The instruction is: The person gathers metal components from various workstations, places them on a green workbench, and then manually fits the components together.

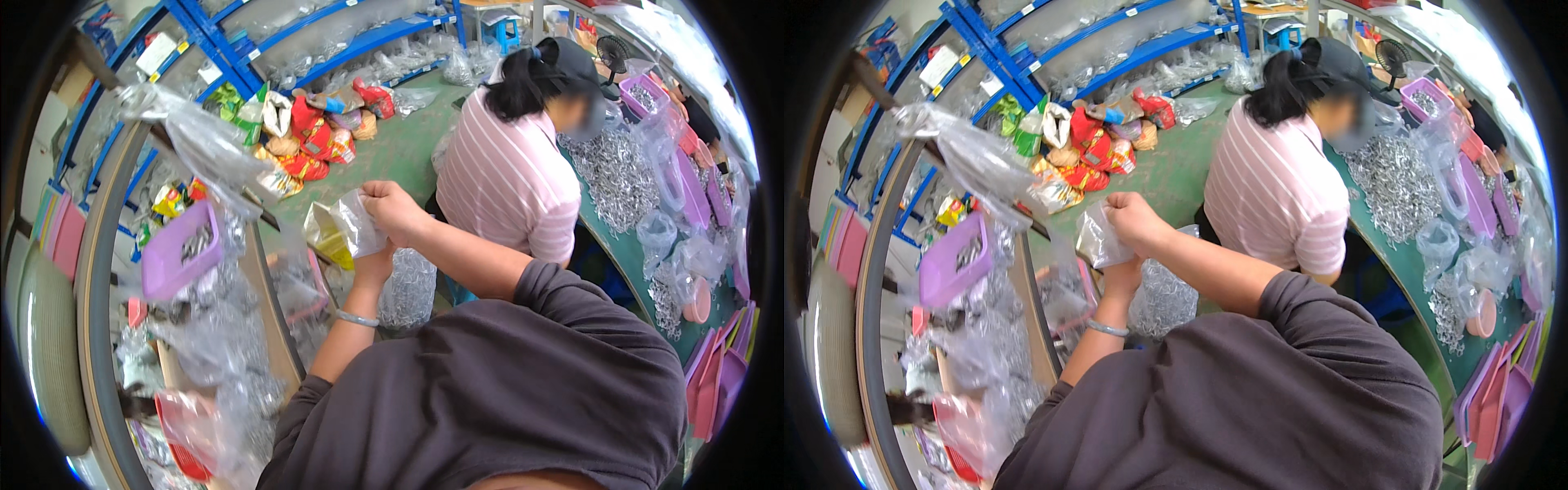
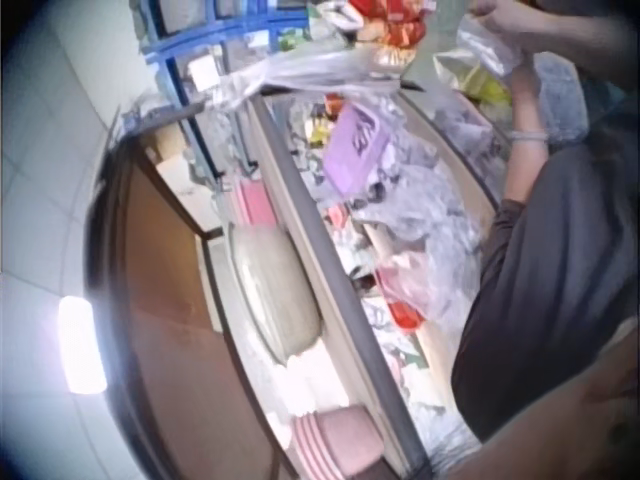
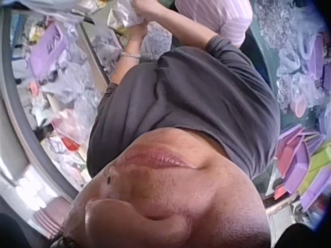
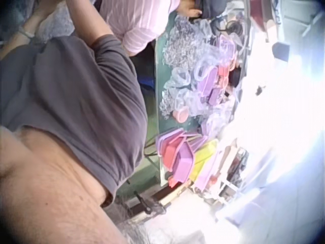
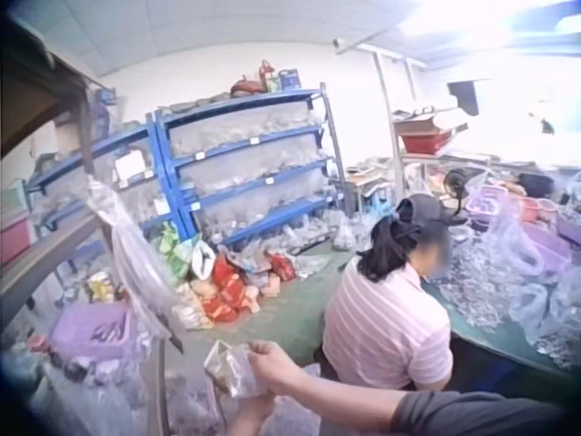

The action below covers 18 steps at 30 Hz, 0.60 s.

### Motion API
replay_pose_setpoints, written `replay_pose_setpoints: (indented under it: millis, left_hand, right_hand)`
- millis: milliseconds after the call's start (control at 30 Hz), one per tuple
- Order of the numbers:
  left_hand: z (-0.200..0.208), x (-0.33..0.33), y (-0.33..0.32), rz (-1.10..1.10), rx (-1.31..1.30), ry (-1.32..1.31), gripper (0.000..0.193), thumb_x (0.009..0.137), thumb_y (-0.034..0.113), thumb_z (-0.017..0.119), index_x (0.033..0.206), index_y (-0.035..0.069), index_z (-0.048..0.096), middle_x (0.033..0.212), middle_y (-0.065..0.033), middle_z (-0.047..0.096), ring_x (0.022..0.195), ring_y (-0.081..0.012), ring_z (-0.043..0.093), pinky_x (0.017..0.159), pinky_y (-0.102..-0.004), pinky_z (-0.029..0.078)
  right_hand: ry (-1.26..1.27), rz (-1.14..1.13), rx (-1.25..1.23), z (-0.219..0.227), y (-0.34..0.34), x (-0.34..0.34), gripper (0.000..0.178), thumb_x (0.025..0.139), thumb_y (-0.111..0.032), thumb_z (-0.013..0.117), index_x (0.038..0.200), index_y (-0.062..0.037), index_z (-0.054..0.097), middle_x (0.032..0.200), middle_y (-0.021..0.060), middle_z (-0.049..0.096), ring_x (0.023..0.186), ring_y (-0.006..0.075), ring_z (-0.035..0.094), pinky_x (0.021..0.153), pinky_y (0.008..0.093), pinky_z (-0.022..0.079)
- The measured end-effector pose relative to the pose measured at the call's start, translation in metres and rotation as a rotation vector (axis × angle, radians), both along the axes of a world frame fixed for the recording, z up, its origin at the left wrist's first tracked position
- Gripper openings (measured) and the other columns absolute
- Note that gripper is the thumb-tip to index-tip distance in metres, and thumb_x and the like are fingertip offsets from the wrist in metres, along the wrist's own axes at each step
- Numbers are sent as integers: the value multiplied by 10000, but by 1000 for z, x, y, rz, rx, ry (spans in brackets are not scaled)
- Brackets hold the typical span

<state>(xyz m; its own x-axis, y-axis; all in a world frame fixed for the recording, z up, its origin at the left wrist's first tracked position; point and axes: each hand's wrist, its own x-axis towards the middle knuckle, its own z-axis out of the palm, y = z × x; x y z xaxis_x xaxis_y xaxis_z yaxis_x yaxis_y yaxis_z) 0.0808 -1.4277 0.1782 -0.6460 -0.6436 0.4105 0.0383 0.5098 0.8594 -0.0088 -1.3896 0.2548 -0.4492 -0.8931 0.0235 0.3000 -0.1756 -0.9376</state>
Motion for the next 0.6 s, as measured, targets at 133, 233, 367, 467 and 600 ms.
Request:
replay_pose_setpoints:
  millis: [133,233,367,467,600]
  left_hand:
    - [29,-41,-68,68,285,80,425,720,53,619,1119,19,476,1031,-67,557,943,-179,534,795,-300,433]
    - [45,-80,-127,30,245,78,355,715,61,634,1045,17,509,946,-55,575,852,-160,549,727,-292,446]
    - [61,-126,-178,52,212,8,313,745,69,618,1031,10,505,942,-58,571,839,-148,544,712,-280,443]
    - [75,-169,-209,20,216,55,295,781,88,597,1052,10,512,955,-57,577,861,-148,547,736,-275,437]
    - [90,-228,-259,-36,178,84,248,809,130,594,1020,4,561,957,-69,597,880,-147,550,750,-281,435]
  right_hand:
    - [-40,-2,-38,3,-80,-43,112,824,-43,459,798,15,552,691,31,534,615,111,479,535,283,406]
    - [1,23,-61,-8,-143,-85,124,837,-34,446,830,21,557,732,34,552,664,108,505,580,270,423]
    - [28,10,-184,4,-193,-134,126,842,-45,442,834,9,556,719,11,538,658,92,492,582,259,419]
    - [208,-79,-154,26,-210,-173,117,841,-43,438,830,2,545,700,-1,516,642,85,470,574,257,407]
    - [179,-26,-127,45,-233,-242,128,848,-54,439,880,4,549,739,-11,530,694,74,474,623,252,412]
